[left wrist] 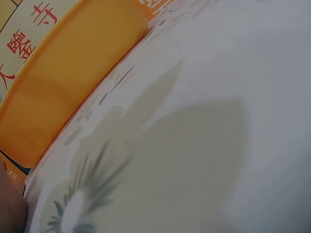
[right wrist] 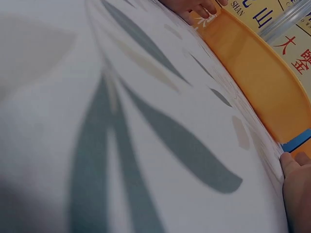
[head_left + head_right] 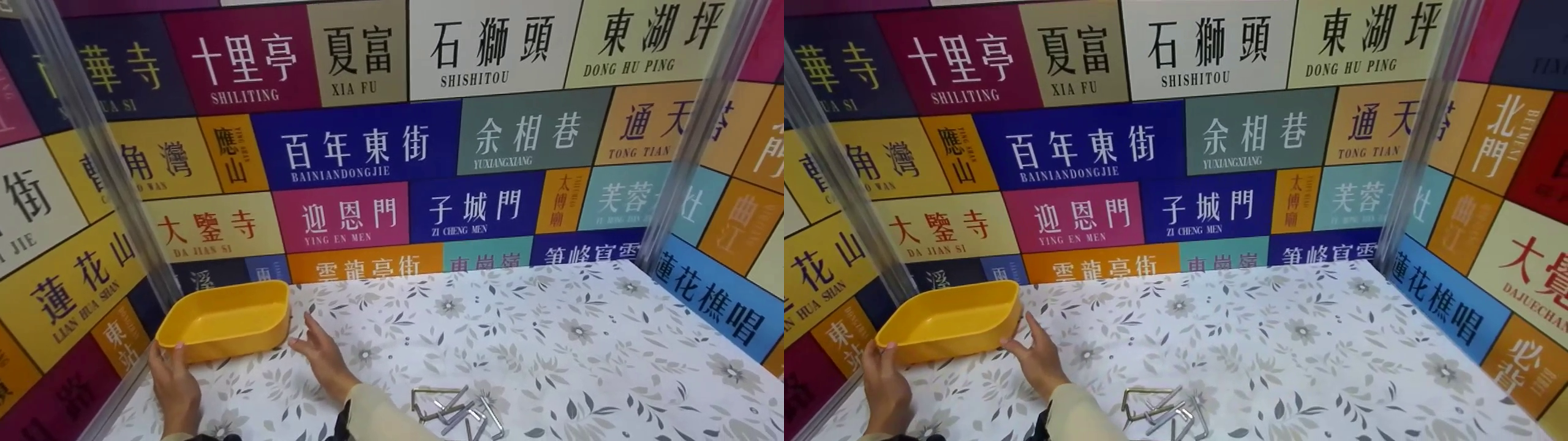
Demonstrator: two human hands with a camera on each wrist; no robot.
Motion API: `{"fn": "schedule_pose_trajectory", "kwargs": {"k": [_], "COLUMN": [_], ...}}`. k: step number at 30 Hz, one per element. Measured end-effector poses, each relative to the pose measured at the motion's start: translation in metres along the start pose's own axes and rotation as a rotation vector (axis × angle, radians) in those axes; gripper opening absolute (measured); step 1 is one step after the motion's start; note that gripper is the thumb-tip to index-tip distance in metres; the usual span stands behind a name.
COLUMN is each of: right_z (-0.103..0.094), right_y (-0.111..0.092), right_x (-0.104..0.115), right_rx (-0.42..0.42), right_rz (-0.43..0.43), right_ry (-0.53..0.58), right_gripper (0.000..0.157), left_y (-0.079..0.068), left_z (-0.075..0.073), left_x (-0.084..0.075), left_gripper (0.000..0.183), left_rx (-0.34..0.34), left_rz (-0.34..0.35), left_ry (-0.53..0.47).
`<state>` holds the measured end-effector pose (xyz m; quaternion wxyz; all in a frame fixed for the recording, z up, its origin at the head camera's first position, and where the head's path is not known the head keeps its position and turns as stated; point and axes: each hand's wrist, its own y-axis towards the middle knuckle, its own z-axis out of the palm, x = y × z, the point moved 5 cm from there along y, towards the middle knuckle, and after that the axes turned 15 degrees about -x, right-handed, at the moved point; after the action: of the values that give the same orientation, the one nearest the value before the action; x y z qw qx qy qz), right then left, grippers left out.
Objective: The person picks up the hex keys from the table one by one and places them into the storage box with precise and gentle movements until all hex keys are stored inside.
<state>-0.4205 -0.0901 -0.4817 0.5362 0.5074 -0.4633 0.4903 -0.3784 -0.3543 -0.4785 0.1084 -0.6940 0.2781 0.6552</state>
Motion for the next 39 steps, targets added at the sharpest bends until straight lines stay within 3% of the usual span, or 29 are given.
{"fn": "schedule_pose_trajectory", "kwargs": {"k": [7, 15, 23, 29, 33, 39], "right_z": [0.0032, -0.0010, -0.0010, 0.0040, 0.0008, -0.0030], "right_y": [-0.0036, -0.0023, 0.0013, -0.0026, -0.0020, 0.0042], "right_x": [0.0008, -0.0010, 0.0003, 0.0008, 0.0019, 0.0003], "right_rx": [0.049, 0.007, -0.024, 0.051, 0.009, -0.090], "right_rz": [-0.007, -0.003, 0.043, 0.068, 0.024, 0.008], "right_ry": [-0.043, -0.003, -0.025, -0.046, -0.085, -0.103], "right_gripper": [0.072, 0.071, 0.069, 0.067, 0.065, 0.071], "left_y": [0.0014, 0.0002, -0.0010, -0.0015, -0.0039, -0.0070], "left_z": [-0.0017, -0.0031, 0.0037, -0.0015, -0.0012, -0.0032], "left_x": [0.0026, 0.0027, -0.0018, 0.0023, 0.0032, -0.0014], "left_gripper": [0.070, 0.069, 0.062, 0.065, 0.069, 0.063], "left_rx": [-0.030, -0.088, -0.014, -0.036, -0.020, -0.018], "left_rz": [-0.024, -0.087, -0.039, -0.098, -0.129, -0.032], "left_ry": [-0.121, -0.054, -0.010, 0.009, 0.005, -0.061]}}
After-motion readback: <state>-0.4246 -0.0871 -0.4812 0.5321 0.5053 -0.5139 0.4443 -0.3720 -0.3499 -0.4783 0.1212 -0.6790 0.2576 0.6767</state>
